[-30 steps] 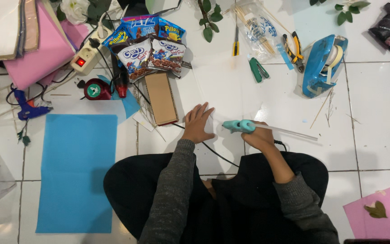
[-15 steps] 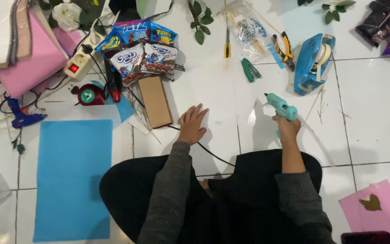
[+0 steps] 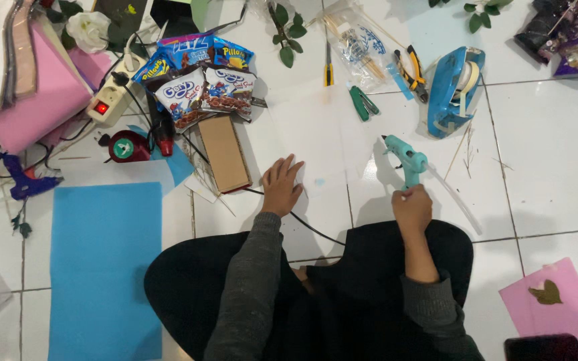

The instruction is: The person constructs a decorative arrangement by cutting a white paper sheet into strips with a utility knife and gluing them onto a base with a glue gun to secure snacks.

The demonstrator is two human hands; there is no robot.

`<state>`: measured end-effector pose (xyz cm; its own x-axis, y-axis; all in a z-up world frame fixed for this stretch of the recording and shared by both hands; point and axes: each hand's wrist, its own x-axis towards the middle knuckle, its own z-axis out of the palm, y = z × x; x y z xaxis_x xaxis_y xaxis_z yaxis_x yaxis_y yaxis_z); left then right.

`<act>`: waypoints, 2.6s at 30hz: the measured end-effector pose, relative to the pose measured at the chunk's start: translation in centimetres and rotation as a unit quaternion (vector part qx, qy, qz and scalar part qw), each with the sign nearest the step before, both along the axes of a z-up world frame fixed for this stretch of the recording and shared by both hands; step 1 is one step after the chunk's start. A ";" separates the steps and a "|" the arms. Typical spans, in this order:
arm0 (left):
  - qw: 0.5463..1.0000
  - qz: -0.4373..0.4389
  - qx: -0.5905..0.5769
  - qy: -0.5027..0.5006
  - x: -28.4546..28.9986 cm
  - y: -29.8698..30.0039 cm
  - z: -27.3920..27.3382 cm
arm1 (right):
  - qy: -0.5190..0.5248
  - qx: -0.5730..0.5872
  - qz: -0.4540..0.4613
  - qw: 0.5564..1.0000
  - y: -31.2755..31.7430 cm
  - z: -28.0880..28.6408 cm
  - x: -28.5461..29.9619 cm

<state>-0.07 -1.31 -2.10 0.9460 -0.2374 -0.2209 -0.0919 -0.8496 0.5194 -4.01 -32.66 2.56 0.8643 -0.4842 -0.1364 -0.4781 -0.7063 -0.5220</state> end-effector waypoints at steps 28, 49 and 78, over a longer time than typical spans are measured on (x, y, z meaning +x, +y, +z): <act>0.999 0.032 -0.038 0.002 0.1 -0.7 0.1 | -0.054 0.048 0.372 0.926 9.0 -3.5 3.1; 0.989 0.114 -0.059 -0.066 0.4 -2.2 0.6 | 0.038 0.256 0.185 0.948 8.1 -4.4 3.4; 0.984 0.164 -0.055 -0.037 0.7 -3.5 1.1 | 0.109 0.130 0.179 0.969 8.6 -7.0 4.7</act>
<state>0.62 -4.82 -0.97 0.9881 0.0652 -0.1391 0.1376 -0.7785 0.6123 0.67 -24.06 -4.47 0.9075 -0.0841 -0.4115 -0.3457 -0.7058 -0.6184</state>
